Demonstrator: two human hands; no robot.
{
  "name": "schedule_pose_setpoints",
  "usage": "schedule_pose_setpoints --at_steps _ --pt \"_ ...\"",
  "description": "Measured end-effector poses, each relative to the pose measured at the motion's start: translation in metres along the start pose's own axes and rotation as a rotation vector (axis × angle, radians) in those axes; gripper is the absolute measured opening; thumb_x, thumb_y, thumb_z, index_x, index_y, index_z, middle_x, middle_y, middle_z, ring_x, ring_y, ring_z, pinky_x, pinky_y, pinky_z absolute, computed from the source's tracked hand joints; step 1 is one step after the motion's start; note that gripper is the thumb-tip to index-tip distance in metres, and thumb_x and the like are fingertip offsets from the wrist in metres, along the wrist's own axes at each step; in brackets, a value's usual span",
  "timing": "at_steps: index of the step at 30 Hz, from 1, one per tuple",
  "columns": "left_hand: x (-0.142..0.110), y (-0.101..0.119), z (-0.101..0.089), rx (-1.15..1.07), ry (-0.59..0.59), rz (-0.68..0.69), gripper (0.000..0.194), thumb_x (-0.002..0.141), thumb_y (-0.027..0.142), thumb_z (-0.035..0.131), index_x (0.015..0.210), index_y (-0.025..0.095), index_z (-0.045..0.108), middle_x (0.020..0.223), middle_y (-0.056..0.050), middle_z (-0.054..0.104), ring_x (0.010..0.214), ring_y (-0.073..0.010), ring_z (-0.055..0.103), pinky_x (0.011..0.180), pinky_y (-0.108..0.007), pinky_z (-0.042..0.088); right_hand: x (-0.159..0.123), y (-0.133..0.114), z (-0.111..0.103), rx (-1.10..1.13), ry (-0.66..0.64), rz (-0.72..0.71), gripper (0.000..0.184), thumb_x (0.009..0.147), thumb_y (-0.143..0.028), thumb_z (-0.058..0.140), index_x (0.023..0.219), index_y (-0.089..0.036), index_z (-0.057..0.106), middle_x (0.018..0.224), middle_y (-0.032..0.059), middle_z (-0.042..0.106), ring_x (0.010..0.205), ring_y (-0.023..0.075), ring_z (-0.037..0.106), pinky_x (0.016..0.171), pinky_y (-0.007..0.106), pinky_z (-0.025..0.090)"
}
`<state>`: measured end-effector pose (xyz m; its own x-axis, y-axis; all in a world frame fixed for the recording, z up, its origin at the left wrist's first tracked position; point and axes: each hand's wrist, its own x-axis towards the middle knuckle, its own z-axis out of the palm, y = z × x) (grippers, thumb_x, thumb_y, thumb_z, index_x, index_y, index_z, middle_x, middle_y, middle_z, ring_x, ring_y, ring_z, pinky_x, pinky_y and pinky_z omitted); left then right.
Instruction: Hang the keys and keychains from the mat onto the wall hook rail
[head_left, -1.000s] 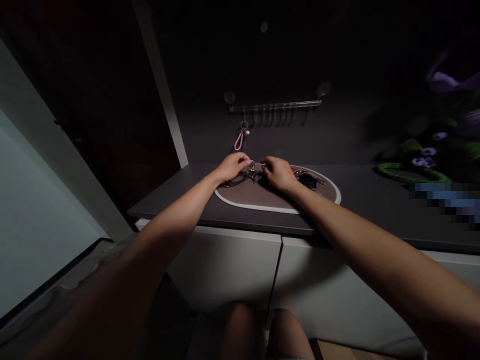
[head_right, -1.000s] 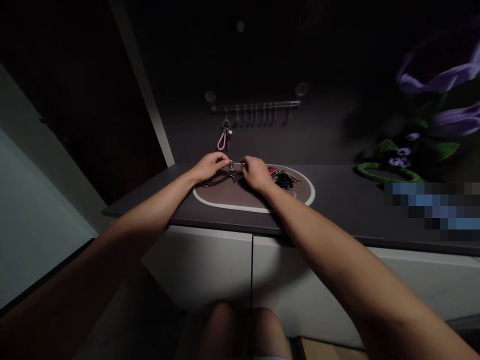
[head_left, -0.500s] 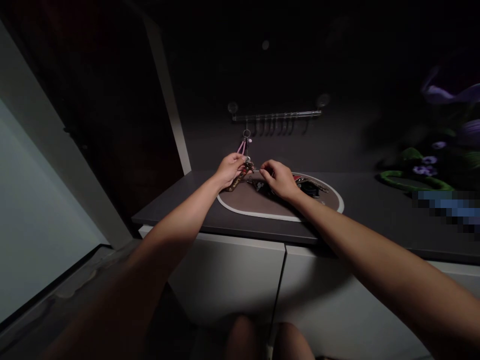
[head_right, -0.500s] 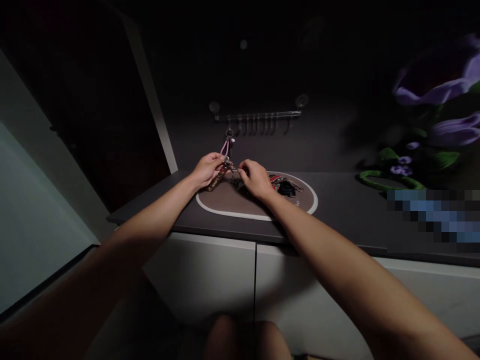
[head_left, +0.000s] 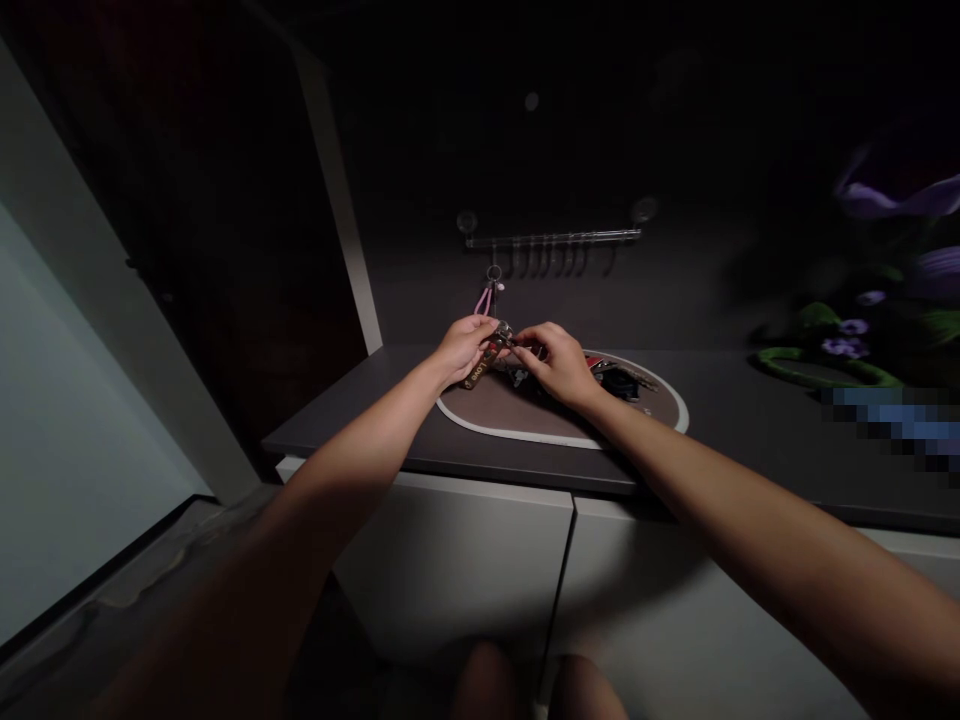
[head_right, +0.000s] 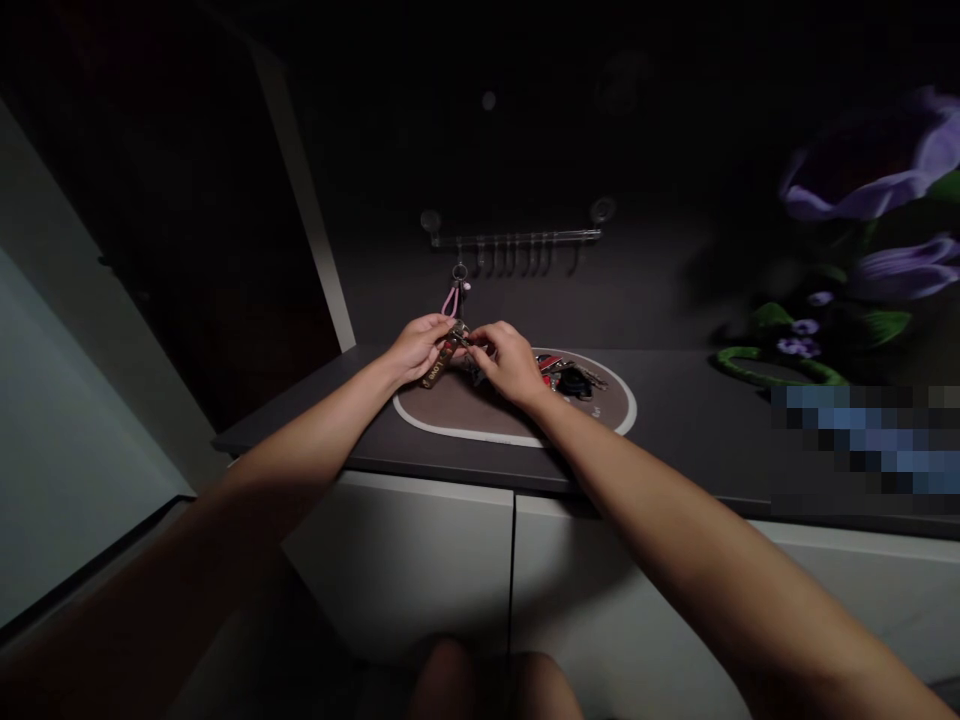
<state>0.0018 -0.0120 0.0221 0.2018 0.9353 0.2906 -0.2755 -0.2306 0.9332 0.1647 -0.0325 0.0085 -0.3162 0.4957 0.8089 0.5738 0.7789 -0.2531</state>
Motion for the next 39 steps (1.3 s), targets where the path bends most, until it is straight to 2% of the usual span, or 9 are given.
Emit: schedule_pose_setpoints --at_steps 3,9,17,20,26,30,35,39 --pt "-0.001 0.002 0.000 -0.026 -0.019 -0.003 0.010 0.080 0.022 0.054 0.080 0.013 0.050 0.070 -0.002 0.061 0.059 -0.0089 0.060 0.067 -0.031 0.053 0.001 -0.001 -0.001 -0.010 0.025 -0.015 0.017 0.082 -0.029 0.049 0.089 -0.017 0.060 0.084 0.0057 0.058 0.077 0.0153 0.051 0.071 0.027 0.040" --pt "-0.004 0.002 0.001 -0.074 -0.108 0.014 0.009 0.080 0.019 0.055 0.078 0.013 0.049 0.071 -0.003 0.062 0.065 -0.0111 0.061 0.065 -0.027 0.052 0.002 -0.002 -0.003 0.007 0.068 -0.024 0.018 0.085 -0.030 0.045 0.088 -0.018 0.058 0.085 0.0066 0.059 0.082 0.0167 0.051 0.072 0.028 0.040" --pt "0.003 -0.009 -0.006 -0.062 -0.216 0.081 0.018 0.074 0.025 0.063 0.079 0.015 0.048 0.071 0.002 0.058 0.064 -0.0068 0.056 0.065 -0.021 0.047 0.002 0.002 0.002 0.088 0.081 0.037 0.021 0.081 -0.037 0.051 0.082 -0.017 0.058 0.081 0.0062 0.058 0.077 0.0166 0.051 0.070 0.029 0.040" --pt "0.004 -0.010 -0.006 -0.020 -0.201 0.090 0.021 0.072 0.027 0.064 0.080 0.016 0.049 0.072 0.004 0.056 0.066 -0.0057 0.055 0.066 -0.019 0.044 0.002 0.006 0.006 0.147 0.071 0.102 0.023 0.078 -0.039 0.055 0.082 -0.017 0.059 0.082 0.0055 0.058 0.077 0.0158 0.051 0.070 0.029 0.040" --pt "0.000 -0.005 -0.001 0.050 -0.161 0.099 0.024 0.069 0.030 0.067 0.080 0.016 0.050 0.072 0.004 0.054 0.064 -0.0061 0.052 0.062 -0.019 0.041 0.001 0.012 0.012 0.405 -0.054 0.256 0.026 0.075 -0.041 0.056 0.081 -0.017 0.060 0.081 0.0028 0.059 0.076 0.0139 0.051 0.071 0.028 0.039" --pt "0.003 -0.005 -0.003 0.081 -0.107 0.159 0.023 0.070 0.030 0.066 0.079 0.015 0.051 0.071 0.003 0.054 0.066 -0.0065 0.051 0.061 -0.018 0.039 0.003 0.007 0.009 0.591 -0.036 0.378 0.027 0.072 -0.043 0.057 0.078 -0.016 0.057 0.073 0.0000 0.056 0.068 0.0115 0.048 0.067 0.026 0.038" --pt "0.009 -0.007 -0.009 0.190 -0.041 0.273 0.023 0.067 0.030 0.067 0.079 0.014 0.056 0.073 0.003 0.055 0.067 -0.0065 0.049 0.064 -0.020 0.038 0.006 0.010 0.006 0.492 0.102 0.331 0.025 0.075 -0.041 0.054 0.078 -0.017 0.056 0.078 0.0019 0.055 0.075 0.0129 0.048 0.073 0.027 0.039" --pt "0.007 -0.007 -0.009 0.347 -0.069 0.304 0.026 0.064 0.034 0.068 0.077 0.012 0.060 0.073 0.001 0.059 0.069 -0.0082 0.050 0.072 -0.023 0.038 0.007 0.016 0.005 0.346 0.183 0.270 0.021 0.077 -0.037 0.052 0.079 -0.017 0.056 0.084 0.0037 0.054 0.079 0.0140 0.048 0.075 0.029 0.038"
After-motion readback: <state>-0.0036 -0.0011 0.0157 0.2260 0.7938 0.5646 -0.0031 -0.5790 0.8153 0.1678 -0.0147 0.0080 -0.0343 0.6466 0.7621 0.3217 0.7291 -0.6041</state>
